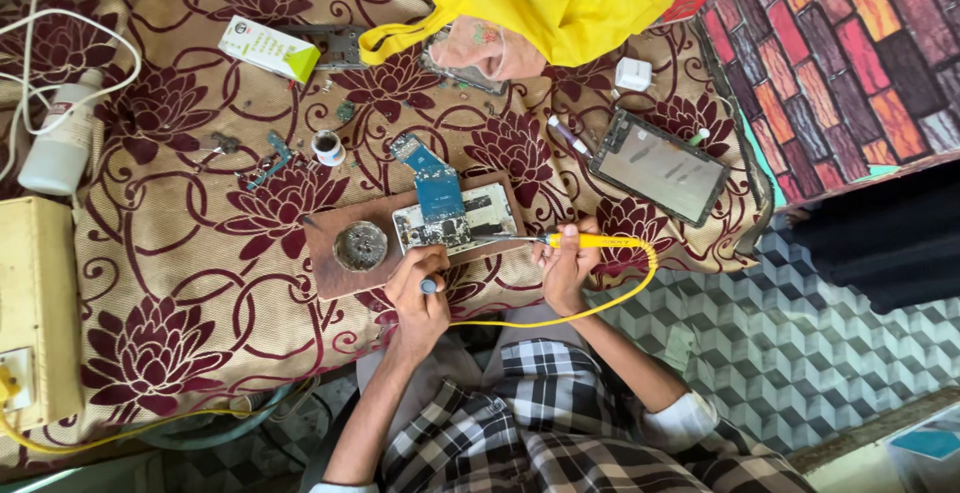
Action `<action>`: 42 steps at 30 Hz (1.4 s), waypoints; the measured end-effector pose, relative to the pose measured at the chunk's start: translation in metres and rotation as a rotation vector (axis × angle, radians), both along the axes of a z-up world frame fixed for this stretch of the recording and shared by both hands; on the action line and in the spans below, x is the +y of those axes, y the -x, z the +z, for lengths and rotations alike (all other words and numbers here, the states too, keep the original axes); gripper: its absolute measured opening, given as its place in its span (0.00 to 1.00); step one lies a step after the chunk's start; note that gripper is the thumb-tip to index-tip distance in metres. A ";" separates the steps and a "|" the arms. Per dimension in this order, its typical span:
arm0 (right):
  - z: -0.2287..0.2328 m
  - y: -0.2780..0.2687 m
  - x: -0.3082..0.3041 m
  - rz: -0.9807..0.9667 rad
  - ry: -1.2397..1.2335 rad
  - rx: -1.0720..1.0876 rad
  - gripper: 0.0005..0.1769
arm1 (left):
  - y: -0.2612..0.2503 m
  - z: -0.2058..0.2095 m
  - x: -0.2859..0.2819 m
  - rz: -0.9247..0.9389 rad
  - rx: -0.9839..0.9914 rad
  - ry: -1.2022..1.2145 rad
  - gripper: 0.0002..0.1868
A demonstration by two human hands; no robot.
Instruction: The person uses a soldering iron and solder wire to work on a small blue circuit board held in a clamp. They repeatedly apply heat and solder to specific points on the board while seated at a cluttered workbench.
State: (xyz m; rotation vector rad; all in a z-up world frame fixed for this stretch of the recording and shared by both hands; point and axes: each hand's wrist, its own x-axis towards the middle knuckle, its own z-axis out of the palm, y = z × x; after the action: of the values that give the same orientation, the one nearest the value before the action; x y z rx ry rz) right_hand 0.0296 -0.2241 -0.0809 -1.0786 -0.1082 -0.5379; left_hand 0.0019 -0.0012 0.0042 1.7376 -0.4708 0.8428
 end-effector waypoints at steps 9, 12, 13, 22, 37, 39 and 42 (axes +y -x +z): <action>0.020 -0.002 0.005 -0.041 0.006 0.010 0.09 | 0.000 0.001 0.001 -0.016 0.032 -0.001 0.09; 0.032 -0.005 0.006 -0.037 0.064 0.066 0.11 | 0.000 -0.002 0.001 -0.012 -0.001 0.012 0.09; 0.037 -0.009 0.006 -0.031 0.098 0.082 0.12 | -0.001 -0.003 0.001 -0.019 0.023 0.015 0.09; 0.061 -0.035 0.016 0.036 0.242 0.131 0.13 | 0.001 0.002 0.001 -0.034 0.010 0.011 0.09; 0.097 -0.047 0.024 0.032 0.505 0.089 0.15 | 0.001 0.001 0.001 -0.032 0.011 -0.004 0.11; 0.112 -0.048 0.029 0.018 0.639 0.064 0.16 | 0.001 0.002 0.003 -0.038 0.015 -0.005 0.11; 0.136 -0.049 0.032 -0.065 0.918 -0.141 0.16 | 0.003 0.002 0.003 -0.045 -0.006 -0.004 0.12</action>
State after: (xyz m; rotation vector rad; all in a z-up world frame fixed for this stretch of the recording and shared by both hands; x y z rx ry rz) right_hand 0.0782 -0.1919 0.0547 -1.9391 -0.4783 -0.6377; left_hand -0.0009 0.0017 0.0063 1.7222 -0.5140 0.8156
